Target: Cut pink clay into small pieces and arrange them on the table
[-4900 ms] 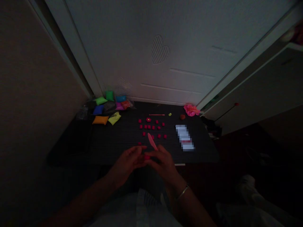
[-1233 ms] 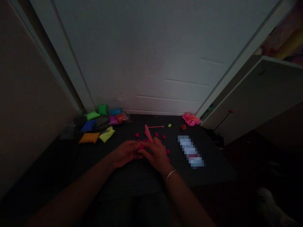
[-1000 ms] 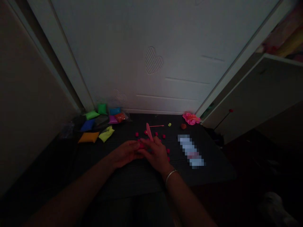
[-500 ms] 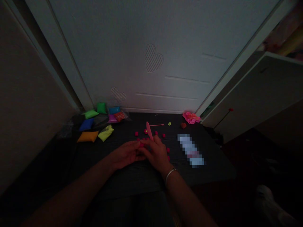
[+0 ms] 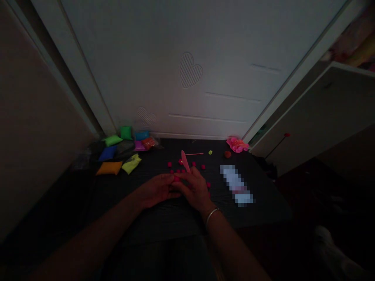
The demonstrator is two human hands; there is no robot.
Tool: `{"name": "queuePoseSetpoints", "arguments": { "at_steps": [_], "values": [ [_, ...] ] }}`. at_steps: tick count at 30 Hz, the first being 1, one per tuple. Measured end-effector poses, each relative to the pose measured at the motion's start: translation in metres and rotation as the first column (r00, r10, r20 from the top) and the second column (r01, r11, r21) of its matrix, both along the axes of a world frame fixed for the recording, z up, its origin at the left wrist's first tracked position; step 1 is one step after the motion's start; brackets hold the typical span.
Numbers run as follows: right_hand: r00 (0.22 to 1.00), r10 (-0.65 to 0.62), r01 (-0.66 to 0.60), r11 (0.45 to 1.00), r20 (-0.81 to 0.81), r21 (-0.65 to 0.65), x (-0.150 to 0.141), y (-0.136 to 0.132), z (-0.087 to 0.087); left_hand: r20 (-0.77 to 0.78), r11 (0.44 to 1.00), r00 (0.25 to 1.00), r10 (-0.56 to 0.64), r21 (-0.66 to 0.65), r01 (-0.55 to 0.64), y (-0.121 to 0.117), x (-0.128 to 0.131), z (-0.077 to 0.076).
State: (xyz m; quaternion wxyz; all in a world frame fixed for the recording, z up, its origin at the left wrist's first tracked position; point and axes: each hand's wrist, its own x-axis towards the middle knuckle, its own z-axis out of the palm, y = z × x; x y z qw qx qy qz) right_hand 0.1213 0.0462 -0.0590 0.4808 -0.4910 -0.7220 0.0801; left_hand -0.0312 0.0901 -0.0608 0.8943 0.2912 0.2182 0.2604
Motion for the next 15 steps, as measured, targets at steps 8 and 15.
{"name": "queuePoseSetpoints", "arguments": {
  "at_steps": [8, 15],
  "values": [
    [1.0, -0.005, 0.006, 1.0, -0.024, 0.027, 0.0003, -0.0019, 0.0011, -0.02, 1.0, 1.0, -0.004, -0.012, 0.004, 0.0004, 0.0001, -0.0013],
    [0.999, -0.009, 0.008, 1.0, 0.051, 0.029, 0.0013, -0.0007, -0.001, -0.019, 0.997, 0.997, 0.073, 0.034, -0.073, 0.0011, -0.0002, 0.0034]
  ]
}}
